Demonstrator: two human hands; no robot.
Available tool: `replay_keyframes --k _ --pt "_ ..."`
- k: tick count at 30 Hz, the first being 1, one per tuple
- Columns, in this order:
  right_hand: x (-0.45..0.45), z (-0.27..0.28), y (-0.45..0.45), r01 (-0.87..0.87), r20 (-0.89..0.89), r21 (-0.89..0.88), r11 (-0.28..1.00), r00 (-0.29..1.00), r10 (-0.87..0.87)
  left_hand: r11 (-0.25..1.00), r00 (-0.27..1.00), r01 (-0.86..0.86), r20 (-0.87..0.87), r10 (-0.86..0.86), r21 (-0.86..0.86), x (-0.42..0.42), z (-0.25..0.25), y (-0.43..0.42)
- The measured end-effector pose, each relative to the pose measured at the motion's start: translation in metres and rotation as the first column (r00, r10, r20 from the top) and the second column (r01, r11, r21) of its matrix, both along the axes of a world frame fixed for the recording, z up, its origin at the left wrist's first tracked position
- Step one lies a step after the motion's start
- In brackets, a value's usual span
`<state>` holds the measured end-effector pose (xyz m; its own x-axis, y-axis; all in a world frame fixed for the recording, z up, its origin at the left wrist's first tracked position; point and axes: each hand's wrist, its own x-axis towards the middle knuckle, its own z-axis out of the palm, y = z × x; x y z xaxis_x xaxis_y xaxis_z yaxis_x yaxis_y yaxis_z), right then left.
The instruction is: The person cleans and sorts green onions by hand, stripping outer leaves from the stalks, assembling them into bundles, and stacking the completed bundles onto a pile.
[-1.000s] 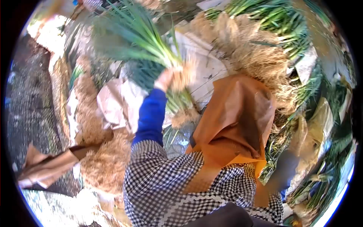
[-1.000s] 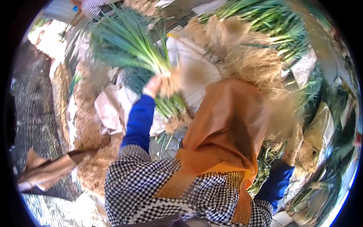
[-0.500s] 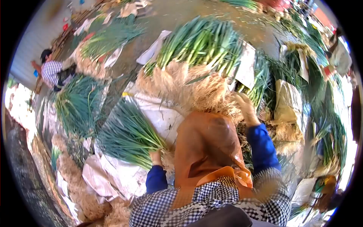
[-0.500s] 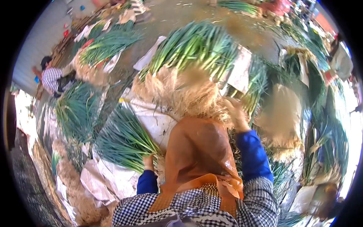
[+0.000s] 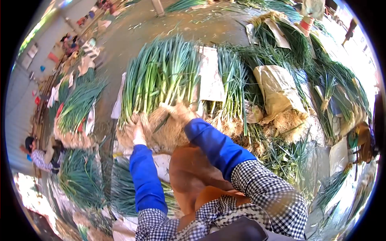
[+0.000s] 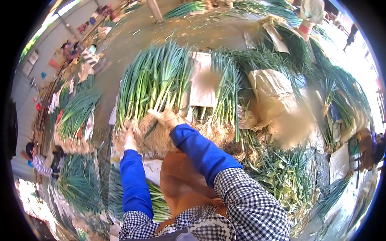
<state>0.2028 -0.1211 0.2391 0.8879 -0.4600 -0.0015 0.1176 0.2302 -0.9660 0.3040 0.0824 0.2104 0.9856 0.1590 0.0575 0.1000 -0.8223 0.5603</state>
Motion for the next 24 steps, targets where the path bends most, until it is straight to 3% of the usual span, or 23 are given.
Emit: replay_keyframes --k 1,2,3,4,5,6,7,8,10,11,13,14,15,16,17,18,20,22,23,24 --pt "0.015 -0.013 -0.003 -0.019 0.075 -0.072 0.997 0.997 0.024 0.982 0.988 0.132 0.093 -0.12 -0.137 -0.02 0.018 -0.026" --pt "0.032 -0.027 -0.001 -0.048 0.145 -0.141 0.989 0.987 0.068 0.801 0.95 0.272 0.281 -0.136 -0.533 -0.017 0.001 -0.038" --pt "0.022 -0.004 -0.001 0.031 0.034 -0.281 0.959 0.999 -0.022 0.442 0.885 0.452 0.451 -0.116 -0.775 -0.015 -0.016 -0.049" --pt "0.054 -0.031 -0.002 0.148 0.014 -0.454 0.879 0.987 -0.159 0.323 0.917 0.396 0.389 -0.089 -0.859 -0.01 -0.023 -0.055" --pt "0.07 -0.044 -0.005 0.043 0.003 -0.361 0.932 0.999 -0.045 0.196 0.944 0.329 0.323 -0.06 -0.924 -0.005 -0.03 -0.061" --pt "0.073 -0.051 -0.01 -0.07 -0.003 -0.271 0.96 0.997 0.072 0.475 0.875 0.477 0.446 -0.186 -0.739 -0.011 -0.023 -0.061" --pt "0.058 -0.042 -0.019 -0.143 0.035 -0.098 0.985 0.989 0.147 0.719 0.784 0.56 0.543 -0.3 -0.411 -0.016 -0.018 -0.061" --pt "0.039 -0.033 -0.03 -0.216 0.075 0.073 0.974 0.975 0.21 0.833 0.681 0.547 0.624 -0.385 -0.083 -0.022 -0.011 -0.061" --pt "0.021 -0.03 -0.064 -0.042 -0.108 -0.202 0.979 0.994 0.021 0.568 0.842 0.529 0.475 -0.257 -0.63 -0.036 0.004 -0.097" --pt "0.002 -0.02 -0.081 -0.095 -0.056 0.017 0.995 0.994 0.096 0.353 0.899 0.431 0.36 -0.251 -0.83 -0.051 0.01 -0.117" --pt "-0.034 -0.006 -0.119 -0.172 0.108 0.353 0.919 0.984 0.143 0.131 0.892 0.378 0.323 -0.318 -0.916 -0.086 0.031 -0.157" --pt "-0.056 -0.01 -0.139 -0.199 0.193 0.467 0.861 0.974 0.12 0.081 0.875 0.375 0.324 -0.359 -0.924 -0.107 0.039 -0.178" --pt "-0.086 -0.014 -0.165 -0.276 0.285 0.447 0.851 0.946 0.157 0.099 0.855 0.399 0.331 -0.4 -0.912 -0.129 0.043 -0.197" --pt "-0.116 -0.012 -0.192 -0.353 0.375 0.41 0.841 0.906 0.197 0.332 0.831 0.51 0.355 -0.427 -0.793 -0.156 0.043 -0.214" --pt "-0.148 -0.001 -0.207 -0.325 0.367 0.447 0.833 0.916 0.161 0.542 0.814 0.576 0.371 -0.446 -0.612 -0.183 0.044 -0.232" --pt "-0.184 0.009 -0.216 -0.295 0.356 0.489 0.821 0.927 0.122 0.612 0.787 0.615 0.349 -0.508 -0.497 -0.214 0.053 -0.242" --pt "-0.251 0.014 -0.247 -0.114 0.088 0.182 0.977 0.991 0.1 0.694 0.728 0.682 0.301 -0.616 -0.231 -0.277 0.072 -0.261" --pt "-0.303 -0.008 -0.269 0.074 -0.086 -0.1 0.992 0.993 -0.083 0.457 0.49 0.871 0.298 -0.819 -0.178 -0.304 0.043 -0.275" --pt "-0.325 -0.008 -0.267 0.113 -0.171 0.016 0.993 0.979 -0.109 0.398 0.439 0.895 0.23 -0.869 -0.203 -0.308 -0.006 -0.289" --pt "-0.341 -0.026 -0.273 0.099 -0.133 0.031 0.995 0.987 -0.094 0.336 0.378 0.912 0.163 -0.911 -0.236 -0.316 -0.049 -0.299"
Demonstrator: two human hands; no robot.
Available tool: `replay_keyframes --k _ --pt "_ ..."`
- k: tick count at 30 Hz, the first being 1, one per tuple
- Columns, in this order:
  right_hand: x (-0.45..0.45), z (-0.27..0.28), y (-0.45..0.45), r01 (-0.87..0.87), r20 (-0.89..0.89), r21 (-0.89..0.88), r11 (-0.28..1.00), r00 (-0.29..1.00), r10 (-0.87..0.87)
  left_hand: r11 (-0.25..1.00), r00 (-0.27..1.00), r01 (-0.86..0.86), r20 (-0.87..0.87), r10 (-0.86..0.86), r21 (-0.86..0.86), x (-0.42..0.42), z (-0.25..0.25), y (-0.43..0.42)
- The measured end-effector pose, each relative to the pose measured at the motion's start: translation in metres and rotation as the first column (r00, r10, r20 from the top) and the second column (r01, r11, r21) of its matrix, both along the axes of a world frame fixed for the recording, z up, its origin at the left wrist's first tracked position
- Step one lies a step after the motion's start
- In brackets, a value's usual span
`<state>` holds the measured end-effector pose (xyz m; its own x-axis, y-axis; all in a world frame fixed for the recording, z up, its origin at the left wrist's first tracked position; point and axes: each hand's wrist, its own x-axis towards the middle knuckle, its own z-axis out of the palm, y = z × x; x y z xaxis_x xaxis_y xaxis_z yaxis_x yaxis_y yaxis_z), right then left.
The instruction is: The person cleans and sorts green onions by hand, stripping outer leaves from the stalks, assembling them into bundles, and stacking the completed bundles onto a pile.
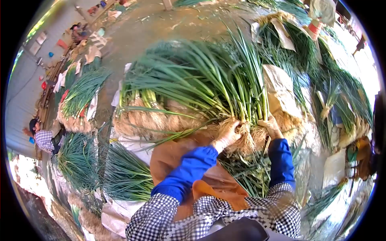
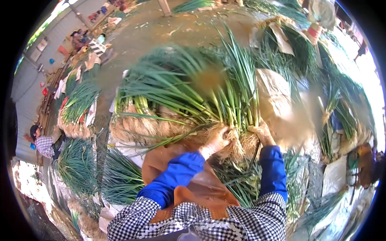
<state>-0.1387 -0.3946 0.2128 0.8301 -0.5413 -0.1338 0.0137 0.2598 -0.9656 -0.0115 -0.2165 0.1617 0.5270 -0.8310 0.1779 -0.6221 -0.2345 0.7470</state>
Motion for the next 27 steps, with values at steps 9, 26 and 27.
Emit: replay_keyframes --k 9,26,27 --pt "-0.037 -0.044 0.013 0.367 0.151 -0.759 0.537 0.903 -0.402 0.983 0.825 0.157 -0.561 -0.075 0.1 -0.004 0.013 0.078" --pt "0.01 -0.022 0.06 -0.027 -0.243 -0.019 0.999 0.97 0.021 0.463 0.504 -0.796 -0.85 0.153 -0.389 0.06 0.059 0.09" --pt "0.003 -0.001 0.065 -0.001 -0.153 0.058 0.998 0.988 0.009 0.578 0.578 -0.729 -0.782 0.233 -0.367 0.057 0.093 0.082"
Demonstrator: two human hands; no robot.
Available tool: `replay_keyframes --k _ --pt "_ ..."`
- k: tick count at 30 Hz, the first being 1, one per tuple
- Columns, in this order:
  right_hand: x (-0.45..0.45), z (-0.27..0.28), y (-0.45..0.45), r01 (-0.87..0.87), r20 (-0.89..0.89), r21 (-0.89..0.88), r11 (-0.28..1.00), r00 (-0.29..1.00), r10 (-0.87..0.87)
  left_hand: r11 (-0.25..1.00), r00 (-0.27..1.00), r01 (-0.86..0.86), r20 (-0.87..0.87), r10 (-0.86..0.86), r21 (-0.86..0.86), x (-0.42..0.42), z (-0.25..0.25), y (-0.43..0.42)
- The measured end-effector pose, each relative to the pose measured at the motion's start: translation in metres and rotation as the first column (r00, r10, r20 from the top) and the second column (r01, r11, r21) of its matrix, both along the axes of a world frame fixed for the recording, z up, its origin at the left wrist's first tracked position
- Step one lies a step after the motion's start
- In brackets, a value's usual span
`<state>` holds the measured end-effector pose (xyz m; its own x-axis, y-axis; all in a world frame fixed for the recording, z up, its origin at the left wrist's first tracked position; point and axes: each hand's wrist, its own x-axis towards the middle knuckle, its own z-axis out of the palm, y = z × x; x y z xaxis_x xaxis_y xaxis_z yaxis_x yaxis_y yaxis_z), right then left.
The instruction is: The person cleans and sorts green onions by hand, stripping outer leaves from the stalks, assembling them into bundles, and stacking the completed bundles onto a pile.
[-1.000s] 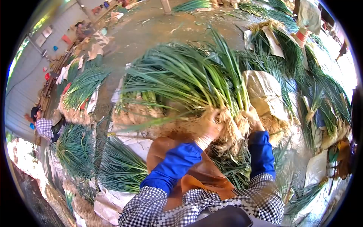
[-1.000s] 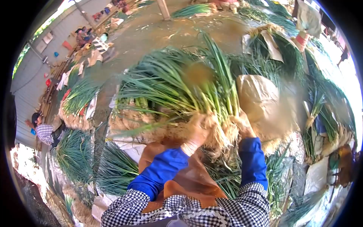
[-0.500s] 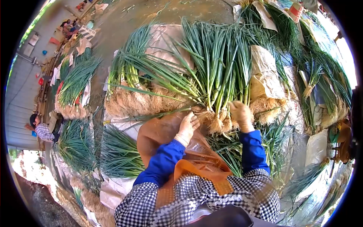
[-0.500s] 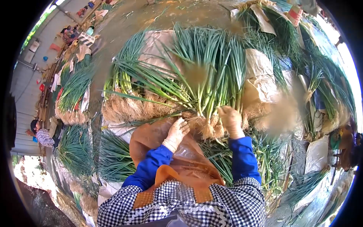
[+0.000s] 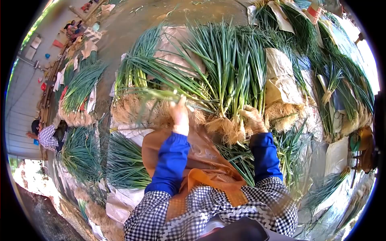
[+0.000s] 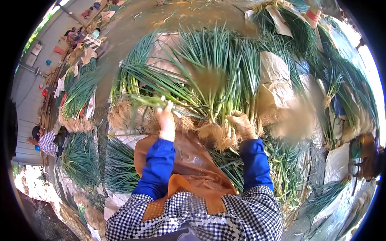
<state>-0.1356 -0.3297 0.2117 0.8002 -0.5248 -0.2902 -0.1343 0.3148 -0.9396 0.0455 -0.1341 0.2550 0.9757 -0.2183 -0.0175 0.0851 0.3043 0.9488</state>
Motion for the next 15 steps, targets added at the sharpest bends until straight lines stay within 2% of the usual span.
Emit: replay_keyframes --k 1,3,4,5,6,7,9,10,11,12,13,15 --pt "-0.008 -0.007 -0.008 -0.062 0.009 0.045 0.997 0.998 0.061 0.982 0.985 0.174 -0.007 -0.174 0.072 0.011 0.007 -0.007" --pt "-0.011 -0.003 -0.003 -0.065 0.072 0.104 0.993 0.996 0.057 0.836 0.964 0.245 -0.029 -0.265 0.49 0.034 0.017 -0.037" --pt "-0.008 -0.021 -0.002 -0.049 0.11 0.195 0.98 0.993 0.028 0.686 0.936 0.299 -0.065 -0.345 0.663 0.05 0.006 -0.051" --pt "-0.008 -0.025 0.004 -0.049 0.182 0.199 0.979 0.983 0.013 0.5 0.904 0.327 -0.111 -0.413 0.802 0.061 -0.005 -0.059" --pt "-0.01 -0.022 0.008 -0.058 0.14 0.172 0.983 0.99 0.034 0.228 0.869 -0.01 0.121 -0.48 0.974 0.051 0.002 -0.062" --pt "-0.012 -0.019 0.013 -0.069 0.096 0.144 0.987 0.994 0.055 0.366 0.729 -0.38 0.518 -0.447 0.85 0.037 -0.001 -0.06" --pt "-0.012 -0.024 0.029 0.015 0.231 0.371 0.928 0.967 -0.108 0.683 0.742 -0.149 0.537 -0.401 0.715 -0.018 0.023 -0.04" --pt "-0.012 -0.042 0.03 -0.017 0.247 0.387 0.922 0.965 -0.085 0.746 0.847 0.15 0.305 -0.436 0.648 -0.048 -0.001 -0.033" --pt "-0.012 -0.055 0.03 -0.054 0.264 0.398 0.916 0.963 -0.058 0.776 0.868 0.409 0.057 -0.493 0.481 -0.076 -0.036 -0.027" --pt "-0.013 -0.043 0.039 -0.006 0.225 0.469 0.883 0.968 -0.112 0.714 0.704 0.691 -0.324 -0.632 0.11 -0.096 -0.074 -0.02" --pt "-0.011 -0.055 0.037 -0.002 0.126 0.382 0.924 0.991 -0.05 0.592 0.356 0.73 -0.549 -0.757 -0.343 -0.114 -0.099 -0.015" --pt "-0.006 -0.046 0.045 0.046 0.123 0.369 0.928 0.988 -0.097 0.716 0.462 0.616 -0.584 -0.667 -0.329 -0.144 -0.102 -0.014"
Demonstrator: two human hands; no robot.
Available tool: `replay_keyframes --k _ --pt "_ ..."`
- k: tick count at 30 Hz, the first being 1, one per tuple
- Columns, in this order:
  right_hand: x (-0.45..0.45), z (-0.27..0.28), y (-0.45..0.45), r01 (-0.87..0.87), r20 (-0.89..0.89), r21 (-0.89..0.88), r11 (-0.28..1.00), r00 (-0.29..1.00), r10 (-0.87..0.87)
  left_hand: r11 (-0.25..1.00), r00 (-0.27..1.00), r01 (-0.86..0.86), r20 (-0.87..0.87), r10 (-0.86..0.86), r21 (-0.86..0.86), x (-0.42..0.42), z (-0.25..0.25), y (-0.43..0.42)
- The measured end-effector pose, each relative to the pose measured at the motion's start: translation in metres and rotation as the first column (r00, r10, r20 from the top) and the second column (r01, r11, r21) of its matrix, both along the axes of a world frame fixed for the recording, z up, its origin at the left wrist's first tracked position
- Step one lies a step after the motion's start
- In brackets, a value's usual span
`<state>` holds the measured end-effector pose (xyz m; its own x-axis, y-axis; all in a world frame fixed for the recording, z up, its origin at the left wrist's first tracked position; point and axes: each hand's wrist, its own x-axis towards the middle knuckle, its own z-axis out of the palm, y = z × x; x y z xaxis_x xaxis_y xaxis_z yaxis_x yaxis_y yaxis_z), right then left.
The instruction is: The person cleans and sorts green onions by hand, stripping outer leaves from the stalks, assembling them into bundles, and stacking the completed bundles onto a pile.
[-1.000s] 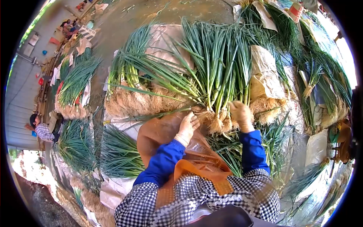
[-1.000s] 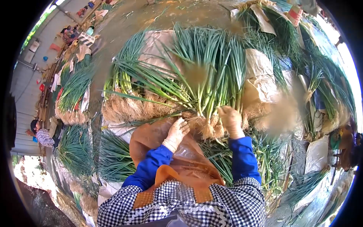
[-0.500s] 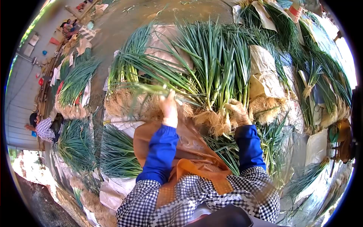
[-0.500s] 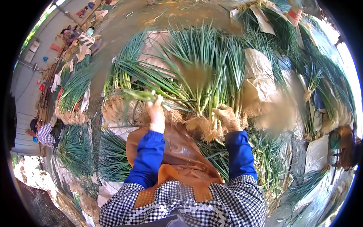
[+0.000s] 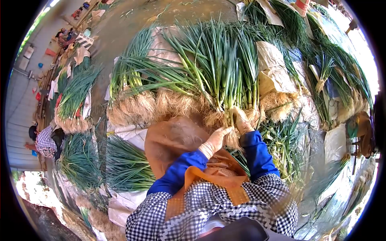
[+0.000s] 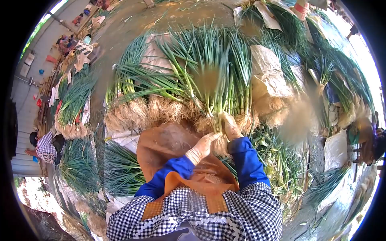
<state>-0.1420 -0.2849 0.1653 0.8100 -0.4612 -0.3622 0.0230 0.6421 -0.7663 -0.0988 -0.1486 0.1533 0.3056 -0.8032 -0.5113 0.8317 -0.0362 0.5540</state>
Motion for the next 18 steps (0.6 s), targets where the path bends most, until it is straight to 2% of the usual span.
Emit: replay_keyframes --k 1,2,3,4,6,7,8,9,10,11,12,13,14,15,16,17,18 --pt "0.006 0.016 0.004 0.06 -0.058 -0.276 0.959 0.995 -0.079 0.995 0.992 -0.01 -0.129 -0.004 -0.1 -0.001 -0.003 0.003" --pt "0.013 -0.015 0.0 0.075 -0.122 -0.476 0.876 0.981 -0.15 0.98 0.966 -0.035 -0.259 -0.018 -0.197 -0.004 -0.006 0.005" --pt "0.012 -0.015 -0.003 -0.125 -0.313 -0.823 0.554 0.914 -0.259 0.993 0.982 -0.005 -0.188 -0.018 -0.118 -0.006 -0.003 0.002" --pt "0.01 -0.014 -0.005 -0.391 -0.404 -0.912 0.126 0.804 -0.436 0.993 0.982 -0.002 -0.19 -0.021 -0.122 -0.009 -0.001 0.003" --pt "-0.001 -0.02 0.002 -0.396 -0.325 -0.916 -0.066 0.827 -0.458 0.992 0.977 0.07 0.194 -0.089 0.103 -0.017 0.001 0.005" --pt "-0.009 -0.012 0.009 -0.453 -0.344 -0.881 -0.14 0.814 -0.468 0.992 0.957 0.0 0.287 -0.037 0.128 -0.022 -0.014 0.003" --pt "-0.016 -0.003 0.017 -0.503 -0.357 -0.837 -0.215 0.801 -0.481 0.97 0.923 -0.009 0.376 -0.086 0.245 -0.02 -0.029 0.006" --pt "-0.029 -0.015 0.025 -0.566 -0.368 -0.749 -0.344 0.787 -0.494 0.984 0.98 -0.068 0.193 0.036 0.163 -0.016 -0.035 0.005" --pt "-0.053 -0.019 0.037 -0.266 -0.21 -0.947 -0.181 0.937 -0.277 0.985 0.989 -0.145 -0.01 0.147 0.096 -0.012 -0.038 0.003" --pt "-0.07 0.005 0.048 0.022 0.037 -0.996 -0.087 0.983 -0.18 0.997 0.95 -0.041 0.311 0.02 0.059 -0.005 -0.031 0.005" --pt "-0.101 -0.011 0.046 -0.198 -0.195 -0.98 0.023 0.927 -0.319 0.994 0.964 -0.059 0.263 0.032 0.094 -0.013 -0.008 0.004" --pt "-0.122 0.014 0.048 0.054 -0.263 -0.695 0.717 0.909 -0.324 0.983 0.93 0.047 0.352 -0.107 0.176 -0.023 0.008 0.005" --pt "-0.138 0.034 0.041 0.021 -0.397 -0.607 0.794 0.858 -0.327 0.954 0.869 0.141 0.428 -0.247 0.264 -0.032 0.019 0.005" --pt "-0.156 0.012 0.031 0.044 -0.385 -0.543 0.839 0.874 -0.296 0.967 0.828 0.146 0.51 -0.234 0.206 -0.044 0.027 0.005" --pt "-0.162 0.007 0.029 0.066 -0.373 -0.474 0.878 0.888 -0.269 0.974 0.826 0.175 0.516 -0.226 0.146 -0.048 0.012 0.002" --pt "-0.167 0.001 0.03 0.041 -0.35 -0.574 0.818 0.891 -0.29 0.966 0.812 0.151 0.532 -0.242 0.21 -0.05 -0.002 0.001" --pt "-0.159 0.018 0.041 0.016 -0.322 -0.665 0.747 0.896 -0.306 0.954 0.796 0.122 0.547 -0.26 0.275 -0.048 0.004 -0.001"
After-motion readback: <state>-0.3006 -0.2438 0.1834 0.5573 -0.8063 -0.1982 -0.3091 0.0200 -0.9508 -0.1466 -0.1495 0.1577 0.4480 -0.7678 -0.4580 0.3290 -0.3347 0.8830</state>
